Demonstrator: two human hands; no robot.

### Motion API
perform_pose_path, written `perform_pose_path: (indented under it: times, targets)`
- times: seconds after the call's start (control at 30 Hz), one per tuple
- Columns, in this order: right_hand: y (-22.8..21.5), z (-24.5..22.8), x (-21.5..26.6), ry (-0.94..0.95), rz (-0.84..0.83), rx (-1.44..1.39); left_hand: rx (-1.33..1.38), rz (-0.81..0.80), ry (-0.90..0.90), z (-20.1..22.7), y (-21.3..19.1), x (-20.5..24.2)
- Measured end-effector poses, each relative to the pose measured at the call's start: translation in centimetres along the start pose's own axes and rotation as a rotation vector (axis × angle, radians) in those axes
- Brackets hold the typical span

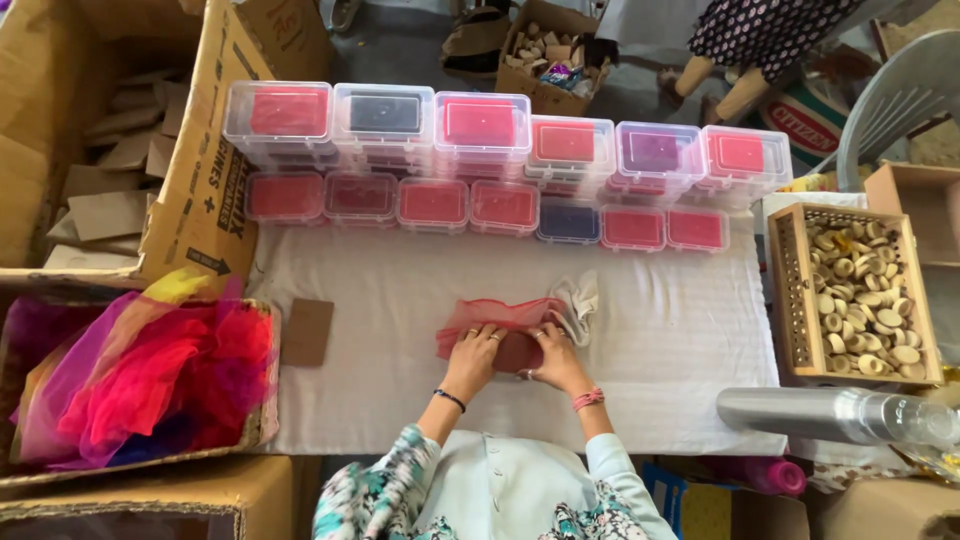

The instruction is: Organizing small objects and placing them into containers in a workshop.

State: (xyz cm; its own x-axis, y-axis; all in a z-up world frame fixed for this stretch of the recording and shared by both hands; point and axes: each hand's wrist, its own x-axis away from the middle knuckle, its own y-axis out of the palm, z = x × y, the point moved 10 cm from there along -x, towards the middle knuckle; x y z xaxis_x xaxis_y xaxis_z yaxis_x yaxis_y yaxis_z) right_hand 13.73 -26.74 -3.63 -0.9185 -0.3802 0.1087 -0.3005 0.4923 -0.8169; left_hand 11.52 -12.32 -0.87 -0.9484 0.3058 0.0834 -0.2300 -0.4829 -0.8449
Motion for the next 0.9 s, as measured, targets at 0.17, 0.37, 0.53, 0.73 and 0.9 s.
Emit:
perform_pose_path:
  times: [0.17,0.37,0.53,0.73,0.9]
  targets:
    - [-1.2,2.3,-0.8,-0.024,0.141,-0.133,-0.141,0.206,0.091,-1.0,2.5,-0.3]
    - [-6.7,-5.1,-4.7,-0.041,0.314,0.129,-0.096,0.136,0.074,-0.5,1.9,-0.4]
    - [-1.8,-3.7,-8.6,-0.162,0.112,0.496,-0.118,0.187,0.096,-0.7,1.7,-0.4]
    - [-0.9,-2.7,-6.8,-0.023,0.007,0.089,-0.161,0.222,0.120,-0.9,2.6,-0.2]
    - [3.9,-0.6,-1.9,-0.044,0.145,-0.079,-0.058,0.226,0.055,-2.1,3.3,0.5]
